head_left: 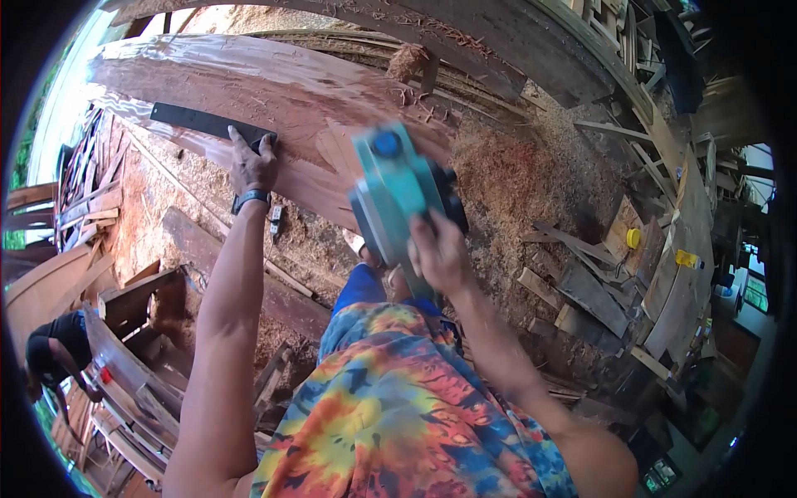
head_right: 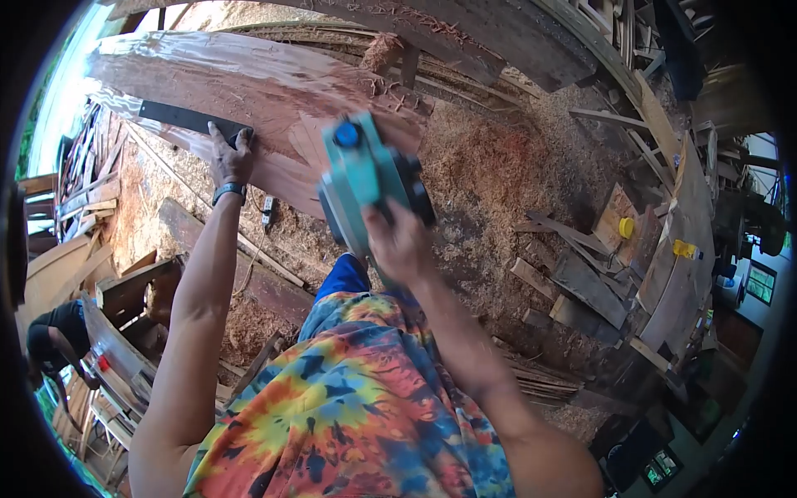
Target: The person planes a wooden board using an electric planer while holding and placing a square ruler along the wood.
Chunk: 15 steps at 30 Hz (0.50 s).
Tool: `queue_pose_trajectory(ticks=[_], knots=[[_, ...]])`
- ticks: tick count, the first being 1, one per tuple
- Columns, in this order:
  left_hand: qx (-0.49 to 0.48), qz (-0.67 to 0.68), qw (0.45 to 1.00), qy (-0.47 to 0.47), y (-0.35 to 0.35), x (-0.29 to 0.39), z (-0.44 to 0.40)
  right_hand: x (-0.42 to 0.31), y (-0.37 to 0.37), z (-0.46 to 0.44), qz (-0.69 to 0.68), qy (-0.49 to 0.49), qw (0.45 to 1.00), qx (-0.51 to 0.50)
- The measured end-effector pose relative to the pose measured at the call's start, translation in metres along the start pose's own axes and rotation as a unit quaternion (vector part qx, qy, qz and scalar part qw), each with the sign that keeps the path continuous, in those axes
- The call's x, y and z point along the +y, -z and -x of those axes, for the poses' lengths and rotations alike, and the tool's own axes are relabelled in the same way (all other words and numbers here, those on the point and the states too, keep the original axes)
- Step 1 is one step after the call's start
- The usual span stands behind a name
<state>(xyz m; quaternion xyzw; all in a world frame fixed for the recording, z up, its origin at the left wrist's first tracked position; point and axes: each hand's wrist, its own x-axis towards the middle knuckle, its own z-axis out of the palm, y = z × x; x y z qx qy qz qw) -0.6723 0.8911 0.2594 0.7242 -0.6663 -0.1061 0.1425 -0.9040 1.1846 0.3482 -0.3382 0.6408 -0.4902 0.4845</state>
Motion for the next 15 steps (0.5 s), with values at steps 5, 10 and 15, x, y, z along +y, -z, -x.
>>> queue_pose_trajectory(ticks=[5,10,15], knots=[[-0.007,-0.010,1.000,-0.006,0.000,0.000,0.001,0.016,0.019,0.093,-0.065,-0.078,0.995,-0.002],[-0.005,0.003,1.000,-0.016,0.000,0.000,0.002,0.001,0.012,0.044,-0.047,-0.044,0.998,0.002],[-0.007,0.008,1.000,-0.015,0.002,0.001,0.003,-0.015,-0.007,-0.066,-0.056,0.050,0.997,0.017]])
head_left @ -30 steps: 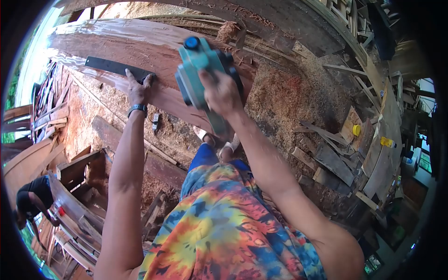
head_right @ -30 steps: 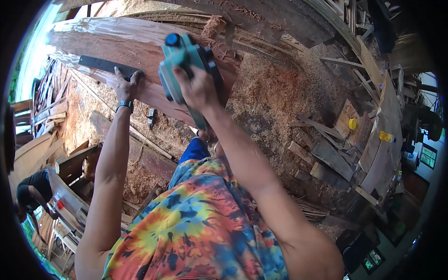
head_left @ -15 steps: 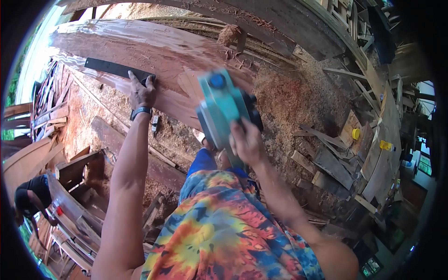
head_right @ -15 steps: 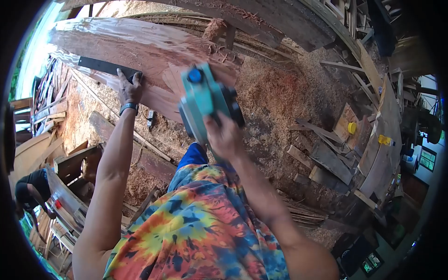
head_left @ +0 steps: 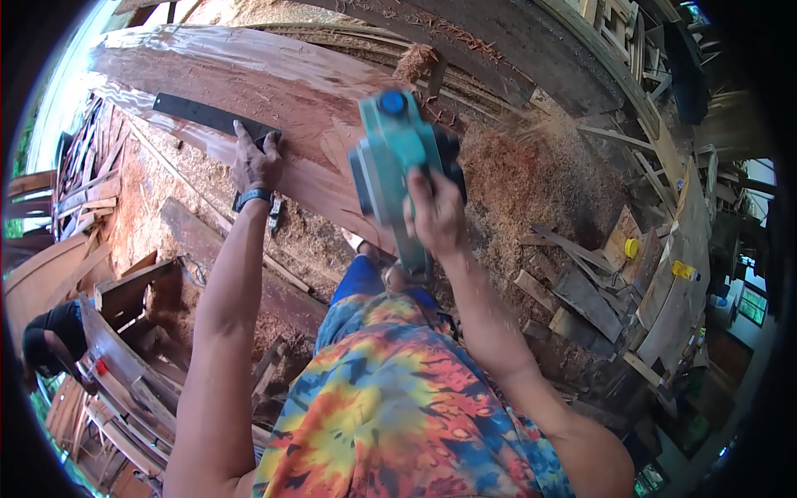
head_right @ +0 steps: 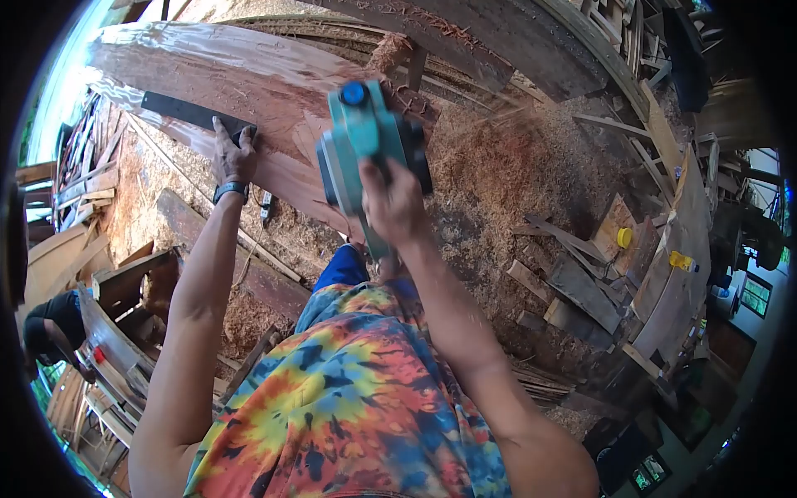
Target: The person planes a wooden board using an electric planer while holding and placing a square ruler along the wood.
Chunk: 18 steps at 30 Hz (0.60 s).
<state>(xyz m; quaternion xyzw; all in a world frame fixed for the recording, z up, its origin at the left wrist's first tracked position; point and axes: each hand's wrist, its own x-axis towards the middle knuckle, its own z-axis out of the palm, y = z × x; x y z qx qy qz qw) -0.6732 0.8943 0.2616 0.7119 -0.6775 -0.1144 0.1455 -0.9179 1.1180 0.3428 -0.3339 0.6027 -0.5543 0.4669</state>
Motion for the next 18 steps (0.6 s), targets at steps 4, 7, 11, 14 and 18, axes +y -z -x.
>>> queue_pose_trajectory(ticks=[4,7,11,14,18], knots=[[0.006,-0.013,1.000,-0.008,-0.004,-0.004,-0.003,-0.019,-0.020,-0.118,-0.017,0.049,0.999,0.006],[-0.007,-0.029,1.000,0.007,0.002,0.003,-0.002,-0.033,-0.030,-0.165,-0.018,0.024,1.000,0.009],[-0.009,-0.020,1.000,-0.003,0.001,0.000,-0.005,-0.034,-0.026,-0.116,-0.006,0.015,1.000,0.005],[-0.003,-0.027,1.000,-0.004,-0.002,-0.001,-0.004,-0.020,-0.016,-0.043,0.015,0.007,1.000,0.002],[0.002,-0.017,1.000,-0.010,-0.002,-0.002,-0.005,0.003,0.002,0.075,0.057,-0.023,0.998,-0.016]])
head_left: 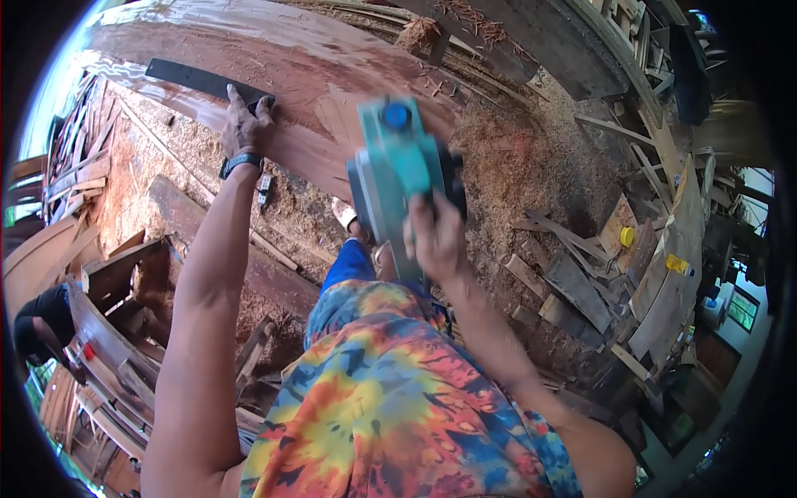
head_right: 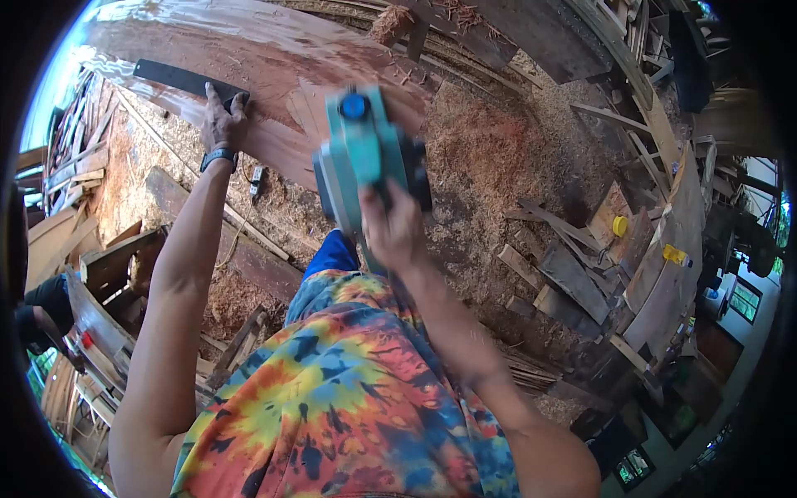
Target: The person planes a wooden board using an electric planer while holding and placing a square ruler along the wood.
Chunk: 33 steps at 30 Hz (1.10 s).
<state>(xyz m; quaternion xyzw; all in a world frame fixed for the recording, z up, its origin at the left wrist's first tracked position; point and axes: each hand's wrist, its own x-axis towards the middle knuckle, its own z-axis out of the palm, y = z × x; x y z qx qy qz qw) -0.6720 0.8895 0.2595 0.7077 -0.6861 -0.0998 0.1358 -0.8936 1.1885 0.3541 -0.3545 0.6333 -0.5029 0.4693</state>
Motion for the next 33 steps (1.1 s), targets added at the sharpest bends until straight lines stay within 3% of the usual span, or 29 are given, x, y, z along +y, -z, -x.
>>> queue_pose_trajectory(ticks=[4,9,15,19,21,26,29,33], knots=[[0.019,0.004,1.000,-0.004,-0.008,-0.005,-0.001,0.030,0.012,0.100,0.002,-0.062,0.998,-0.007],[0.003,-0.006,1.000,0.003,-0.002,-0.001,0.001,0.027,0.012,0.102,0.012,-0.074,0.997,0.010],[0.015,-0.028,0.999,-0.001,-0.009,-0.007,-0.001,-0.008,0.000,0.015,0.038,-0.025,0.999,0.029],[0.022,-0.031,0.999,-0.016,-0.011,-0.010,-0.002,-0.022,-0.019,-0.073,0.043,0.055,0.996,0.058],[0.017,-0.030,0.999,-0.014,-0.010,-0.008,-0.002,-0.019,-0.035,-0.123,0.025,0.156,0.983,0.098],[0.006,-0.028,1.000,-0.009,-0.012,-0.011,-0.006,-0.030,-0.053,-0.206,0.091,0.095,0.989,0.067],[-0.002,-0.029,1.000,-0.009,-0.010,-0.010,-0.007,-0.032,-0.049,-0.194,0.089,0.076,0.991,0.071],[0.014,-0.016,1.000,-0.020,-0.019,-0.020,-0.009,-0.018,-0.022,-0.088,0.045,0.085,0.993,0.076]])
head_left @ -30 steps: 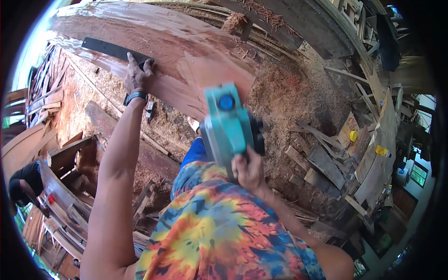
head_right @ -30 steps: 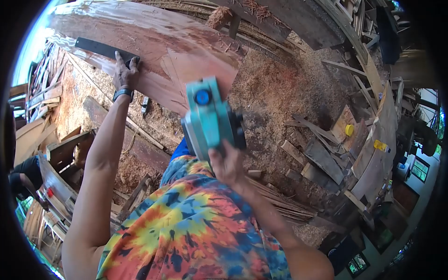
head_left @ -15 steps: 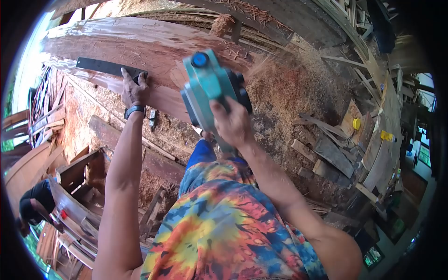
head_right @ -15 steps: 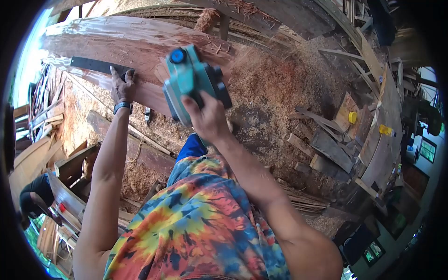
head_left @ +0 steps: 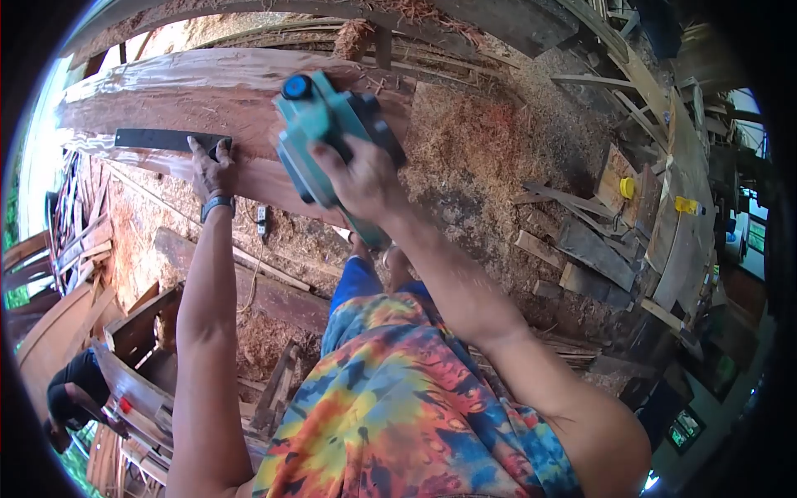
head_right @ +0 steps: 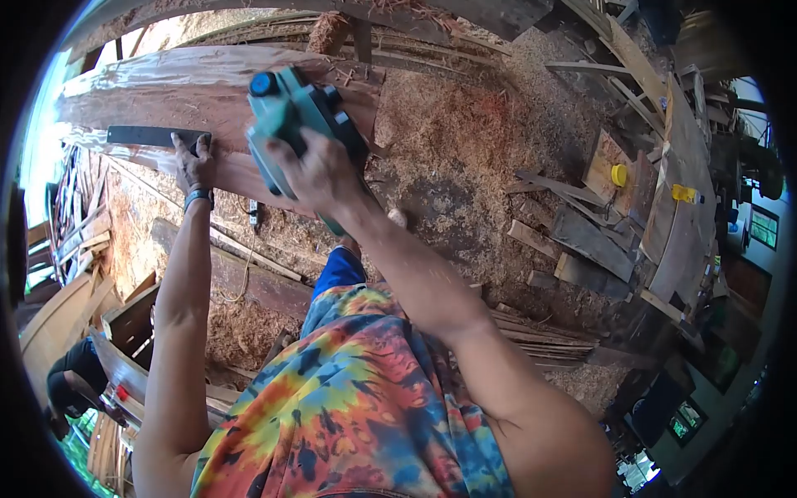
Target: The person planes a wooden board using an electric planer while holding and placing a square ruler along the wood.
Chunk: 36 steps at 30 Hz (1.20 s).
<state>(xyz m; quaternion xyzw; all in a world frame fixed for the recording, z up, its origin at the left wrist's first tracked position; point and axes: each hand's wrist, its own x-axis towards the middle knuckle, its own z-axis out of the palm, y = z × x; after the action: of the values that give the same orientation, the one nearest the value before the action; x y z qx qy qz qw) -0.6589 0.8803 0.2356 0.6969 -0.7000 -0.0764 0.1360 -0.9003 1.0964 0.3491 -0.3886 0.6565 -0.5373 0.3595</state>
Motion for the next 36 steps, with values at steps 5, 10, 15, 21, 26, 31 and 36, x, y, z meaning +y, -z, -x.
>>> queue_pose_trajectory(ticks=[5,10,15,21,26,31,36], knots=[[0.010,-0.012,1.000,0.003,0.001,0.000,-0.002,0.001,0.067,0.123,0.036,-0.084,0.996,-0.025],[0.006,-0.019,1.000,0.014,0.004,0.004,-0.001,0.011,0.086,0.139,0.011,-0.115,0.993,-0.024],[-0.005,-0.006,1.000,0.015,0.007,0.008,-0.001,0.020,0.075,0.064,0.003,-0.077,0.997,-0.027],[-0.016,-0.011,1.000,0.023,0.009,0.011,-0.002,-0.001,0.052,-0.046,-0.070,-0.108,0.989,-0.072],[0.007,0.015,1.000,0.000,0.010,0.012,-0.002,0.000,0.030,-0.045,-0.116,-0.109,0.983,-0.091],[0.014,0.028,0.999,-0.003,0.012,0.013,0.000,0.001,0.045,0.055,-0.120,-0.128,0.975,-0.139],[0.020,0.034,0.999,-0.009,0.009,0.009,0.003,0.011,0.073,0.169,-0.089,-0.199,0.962,-0.165]])
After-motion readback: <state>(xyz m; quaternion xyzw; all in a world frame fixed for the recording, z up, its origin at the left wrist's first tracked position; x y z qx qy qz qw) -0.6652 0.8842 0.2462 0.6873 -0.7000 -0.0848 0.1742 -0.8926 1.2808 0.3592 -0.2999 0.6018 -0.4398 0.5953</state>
